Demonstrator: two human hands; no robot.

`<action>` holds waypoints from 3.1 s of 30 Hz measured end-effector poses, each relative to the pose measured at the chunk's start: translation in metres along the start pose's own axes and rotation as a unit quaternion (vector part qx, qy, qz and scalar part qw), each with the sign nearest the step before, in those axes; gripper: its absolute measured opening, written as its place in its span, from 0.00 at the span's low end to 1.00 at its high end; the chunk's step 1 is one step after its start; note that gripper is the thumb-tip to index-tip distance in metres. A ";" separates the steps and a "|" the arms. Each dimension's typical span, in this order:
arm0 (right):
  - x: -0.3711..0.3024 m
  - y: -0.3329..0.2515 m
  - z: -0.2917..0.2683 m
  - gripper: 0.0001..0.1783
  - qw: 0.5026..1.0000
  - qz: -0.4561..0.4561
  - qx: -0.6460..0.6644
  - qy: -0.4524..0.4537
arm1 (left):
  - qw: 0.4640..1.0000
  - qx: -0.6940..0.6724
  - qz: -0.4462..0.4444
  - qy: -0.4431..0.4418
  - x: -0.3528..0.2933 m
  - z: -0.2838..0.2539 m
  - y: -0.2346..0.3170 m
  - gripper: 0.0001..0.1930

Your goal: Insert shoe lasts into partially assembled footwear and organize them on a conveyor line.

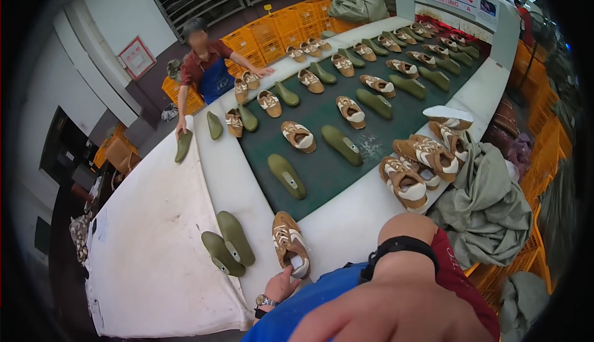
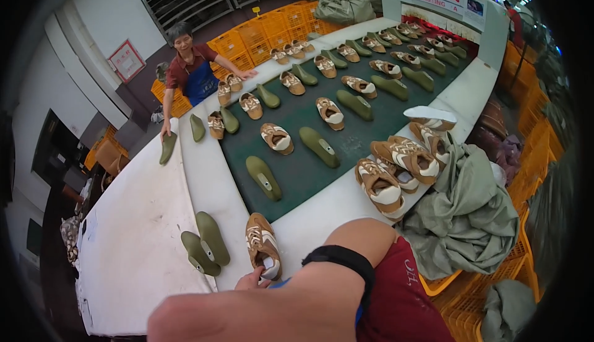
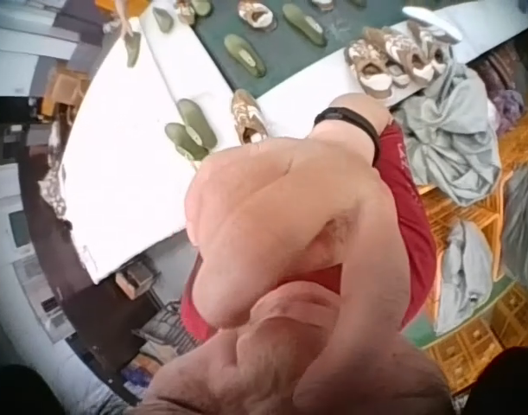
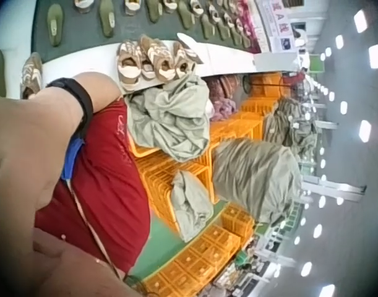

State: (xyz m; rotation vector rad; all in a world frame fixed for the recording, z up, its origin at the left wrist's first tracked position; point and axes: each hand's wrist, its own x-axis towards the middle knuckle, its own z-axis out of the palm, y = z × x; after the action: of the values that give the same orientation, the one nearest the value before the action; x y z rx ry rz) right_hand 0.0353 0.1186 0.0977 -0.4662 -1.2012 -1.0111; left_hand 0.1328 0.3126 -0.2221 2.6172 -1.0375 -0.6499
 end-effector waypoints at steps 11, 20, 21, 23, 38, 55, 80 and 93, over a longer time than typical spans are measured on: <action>0.003 0.000 0.022 0.09 0.964 0.010 -0.145 0.223 | 0.999 -0.005 0.042 0.029 -0.001 -0.007 0.001 0.24; 0.018 -0.009 -0.025 0.12 0.997 0.050 -0.056 -0.013 | 0.999 0.004 0.033 0.000 0.007 -0.015 0.012 0.22; 0.036 -0.011 -0.044 0.12 0.976 0.142 0.028 -0.163 | 0.999 0.006 0.035 0.001 0.011 -0.014 0.011 0.22; 0.028 -0.022 -0.059 0.08 0.906 0.324 0.050 -0.268 | 0.998 0.045 0.041 0.013 0.003 -0.005 0.004 0.22; -0.289 -0.153 -0.262 0.16 0.309 0.751 -0.516 -0.273 | 0.991 -0.030 -0.010 0.128 0.024 -0.025 0.004 0.17; -0.256 -0.045 -0.205 0.21 0.377 0.744 -0.422 -0.354 | 0.882 -0.194 -0.176 0.392 0.006 -0.117 -0.087 0.17; -0.356 0.221 -0.410 0.38 0.493 0.711 -0.491 -0.102 | 0.788 0.046 -0.578 0.207 -0.077 0.042 -0.211 0.35; -0.175 -0.092 -0.289 0.16 0.354 0.665 -0.632 -0.181 | 0.852 -0.072 -0.463 0.233 -0.061 -0.034 -0.220 0.28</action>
State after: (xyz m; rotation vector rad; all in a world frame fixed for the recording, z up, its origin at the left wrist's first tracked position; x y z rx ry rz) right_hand 0.1121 -0.0803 -0.1799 -2.4861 0.2902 -0.0166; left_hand 0.2388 0.5147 -0.2580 2.7955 0.4517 -0.1861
